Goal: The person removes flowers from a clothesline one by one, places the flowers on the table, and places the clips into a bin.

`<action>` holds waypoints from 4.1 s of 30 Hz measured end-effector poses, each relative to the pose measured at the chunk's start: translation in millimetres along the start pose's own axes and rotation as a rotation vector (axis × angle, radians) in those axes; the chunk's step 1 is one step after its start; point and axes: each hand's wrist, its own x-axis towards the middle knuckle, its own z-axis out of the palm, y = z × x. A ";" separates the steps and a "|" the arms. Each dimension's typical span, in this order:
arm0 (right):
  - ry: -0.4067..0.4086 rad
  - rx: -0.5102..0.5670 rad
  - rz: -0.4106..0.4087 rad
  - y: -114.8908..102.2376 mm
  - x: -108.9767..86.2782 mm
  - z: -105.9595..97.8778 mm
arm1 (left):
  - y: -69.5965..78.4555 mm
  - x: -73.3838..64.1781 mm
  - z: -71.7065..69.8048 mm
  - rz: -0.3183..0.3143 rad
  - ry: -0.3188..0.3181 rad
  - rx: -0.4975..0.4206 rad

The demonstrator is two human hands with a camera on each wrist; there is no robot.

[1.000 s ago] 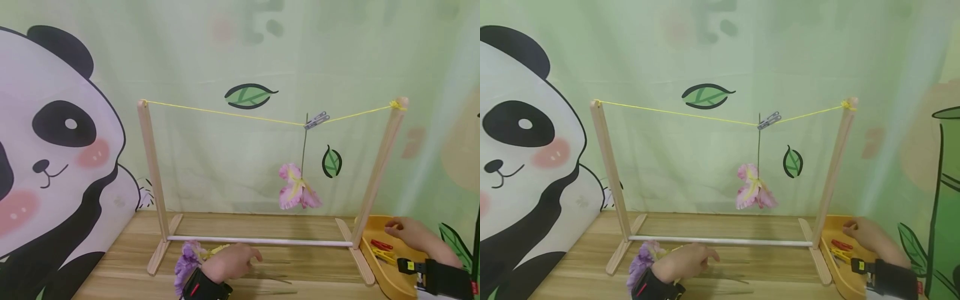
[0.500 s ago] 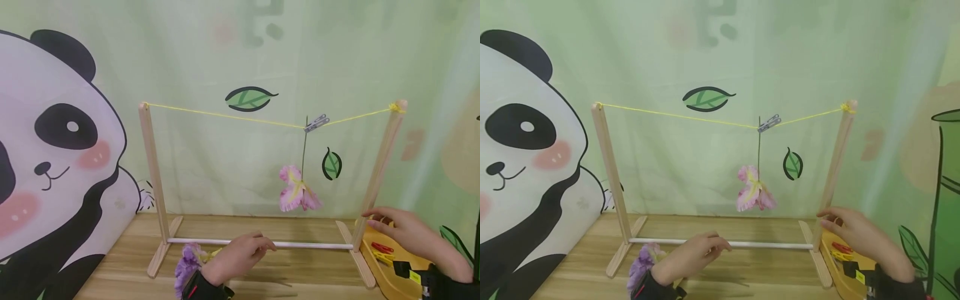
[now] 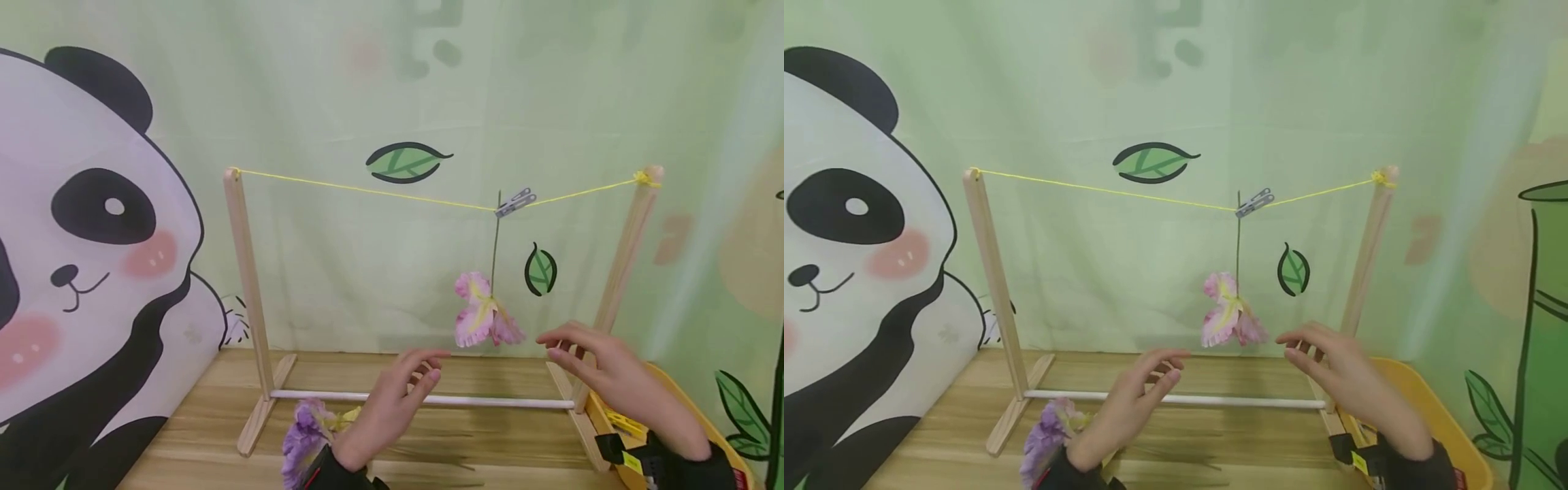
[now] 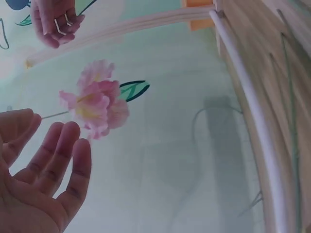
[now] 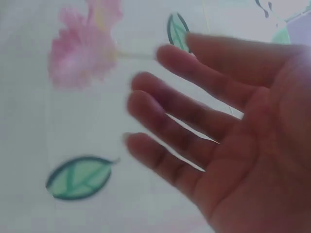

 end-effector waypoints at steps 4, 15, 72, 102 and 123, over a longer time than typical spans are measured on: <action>0.080 0.009 -0.018 -5.5 8.9 12.4 | -0.8 5.0 -6.1 0.034 0.062 0.033; 0.221 -0.016 -0.122 -19.1 33.9 2.1 | 26.4 35.1 -17.0 0.172 0.147 0.003; 0.217 -0.260 -0.194 -54.8 165.3 -95.3 | 74.4 152.3 12.6 0.225 0.418 0.123; 0.654 -0.086 -0.172 -44.5 138.8 -87.0 | 76.6 127.1 -8.3 0.327 0.483 0.146; 0.792 -0.010 -0.101 -17.0 61.3 -38.0 | 24.7 52.9 -35.9 0.234 0.427 0.321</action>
